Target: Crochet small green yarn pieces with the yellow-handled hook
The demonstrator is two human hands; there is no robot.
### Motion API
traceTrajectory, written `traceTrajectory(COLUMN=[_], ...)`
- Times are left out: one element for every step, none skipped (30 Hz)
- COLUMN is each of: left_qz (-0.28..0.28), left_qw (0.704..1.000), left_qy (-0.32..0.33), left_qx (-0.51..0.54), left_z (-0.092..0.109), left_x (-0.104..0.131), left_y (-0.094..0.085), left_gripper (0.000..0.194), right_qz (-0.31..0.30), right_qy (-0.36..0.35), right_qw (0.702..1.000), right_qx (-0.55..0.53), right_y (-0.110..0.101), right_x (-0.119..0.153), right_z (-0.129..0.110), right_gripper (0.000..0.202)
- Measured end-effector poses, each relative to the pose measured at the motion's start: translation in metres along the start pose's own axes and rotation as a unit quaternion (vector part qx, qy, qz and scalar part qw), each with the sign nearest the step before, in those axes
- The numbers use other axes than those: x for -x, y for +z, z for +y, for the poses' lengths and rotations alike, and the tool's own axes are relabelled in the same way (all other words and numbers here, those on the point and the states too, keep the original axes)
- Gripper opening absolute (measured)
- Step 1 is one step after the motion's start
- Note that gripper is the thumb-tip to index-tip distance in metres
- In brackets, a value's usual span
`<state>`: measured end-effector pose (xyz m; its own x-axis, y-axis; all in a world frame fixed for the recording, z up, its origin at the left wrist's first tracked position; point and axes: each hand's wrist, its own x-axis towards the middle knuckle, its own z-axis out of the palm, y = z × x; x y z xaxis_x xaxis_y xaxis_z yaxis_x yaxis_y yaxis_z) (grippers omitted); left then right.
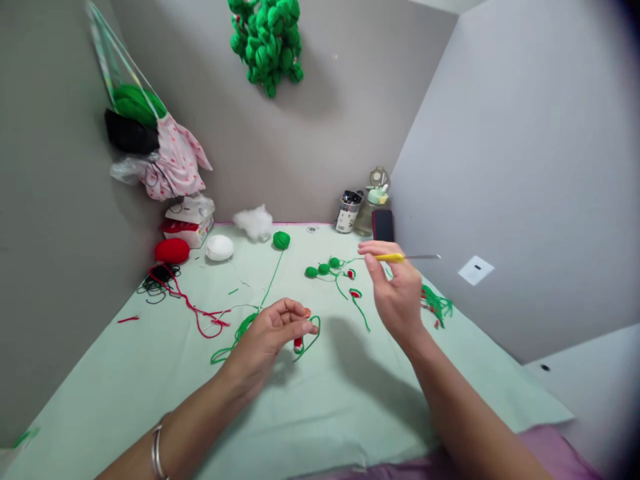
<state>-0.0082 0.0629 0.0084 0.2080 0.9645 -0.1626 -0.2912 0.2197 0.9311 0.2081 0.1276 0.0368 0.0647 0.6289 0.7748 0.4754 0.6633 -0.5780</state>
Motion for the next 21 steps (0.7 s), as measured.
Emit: traceTrajectory(left_qz=[-0.005,-0.009,-0.011,-0.010,-0.006,0.002,0.013,0.026,0.038,0.048,0.055,0.060,0.062,0.063,0.063,0.063,0.065,0.067,0.069,0.070,0.070], left_qw=[1.000,1.000,0.999,0.999,0.998,0.997,0.996,0.995,0.994,0.992,0.991,0.989,0.988,0.987,0.985,0.984,0.983,0.982,0.980,0.979,0.978], left_qy=[0.007,0.015,0.023,0.031,0.038,0.046,0.053,0.058,0.063,0.067,0.071,0.075,0.078,0.081,0.084,0.086,0.089,0.092,0.094,0.095,0.095], left_qx=[-0.011,-0.021,-0.033,-0.043,-0.053,-0.060,-0.067,-0.074,-0.083,-0.092,-0.102,-0.110,-0.119,-0.127,-0.135,-0.142,-0.148,-0.154,-0.160,-0.166,-0.174], left_z=[0.001,0.001,0.000,-0.002,-0.005,-0.008,-0.011,-0.014,-0.017,-0.020,-0.022,-0.023,-0.024,-0.025,-0.025,-0.025,-0.025,-0.025,-0.025,-0.025,-0.025], left_x=[-0.004,-0.008,-0.012,-0.015,-0.017,-0.019,-0.020,-0.021,-0.021,-0.021,-0.021,-0.020,-0.020,-0.019,-0.019,-0.019,-0.019,-0.019,-0.020,-0.020,-0.020], left_y=[-0.001,-0.002,-0.003,-0.004,-0.005,-0.007,-0.009,-0.011,-0.014,-0.017,-0.020,-0.022,-0.024,-0.025,-0.026,-0.026,-0.027,-0.027,-0.027,-0.027,-0.026], left_gripper=[0.031,0.031,0.030,0.030,0.030,0.030,0.030,0.030,0.029,0.028,0.027,0.027,0.026,0.026,0.025,0.025,0.025,0.026,0.026,0.027,0.027], right_qz=[-0.016,-0.046,-0.084,-0.126,-0.186,-0.216,-0.247,-0.303,-0.342,-0.371,-0.391,-0.399,-0.402,-0.402,-0.403,-0.405,-0.408,-0.411,-0.413,-0.413,-0.412], right_qy=[0.039,0.085,0.131,0.174,0.209,0.218,0.231,0.256,0.267,0.278,0.289,0.296,0.304,0.310,0.315,0.318,0.320,0.321,0.322,0.323,0.324], right_qw=[0.999,0.993,0.982,0.966,0.946,0.937,0.925,0.898,0.879,0.862,0.848,0.841,0.836,0.832,0.829,0.826,0.824,0.821,0.820,0.819,0.820], right_qx=[-0.031,-0.070,-0.111,-0.146,-0.165,-0.170,-0.174,-0.191,-0.197,-0.204,-0.210,-0.214,-0.218,-0.222,-0.225,-0.228,-0.229,-0.231,-0.232,-0.232,-0.232], right_y=[0.002,0.004,0.008,0.012,0.017,0.021,0.026,0.030,0.033,0.035,0.037,0.037,0.038,0.039,0.039,0.040,0.041,0.042,0.043,0.043,0.043], right_x=[-0.003,-0.002,0.002,0.008,0.016,0.023,0.030,0.035,0.038,0.040,0.041,0.041,0.041,0.041,0.041,0.042,0.043,0.044,0.045,0.046,0.046], right_z=[0.003,0.003,0.003,0.001,-0.002,-0.005,-0.007,-0.008,-0.009,-0.008,-0.007,-0.005,-0.003,-0.001,0.000,0.002,0.002,0.003,0.003,0.004,0.004], right_gripper=[0.018,0.020,0.022,0.023,0.024,0.023,0.021,0.022,0.024,0.030,0.035,0.041,0.044,0.046,0.047,0.047,0.046,0.044,0.042,0.041,0.040])
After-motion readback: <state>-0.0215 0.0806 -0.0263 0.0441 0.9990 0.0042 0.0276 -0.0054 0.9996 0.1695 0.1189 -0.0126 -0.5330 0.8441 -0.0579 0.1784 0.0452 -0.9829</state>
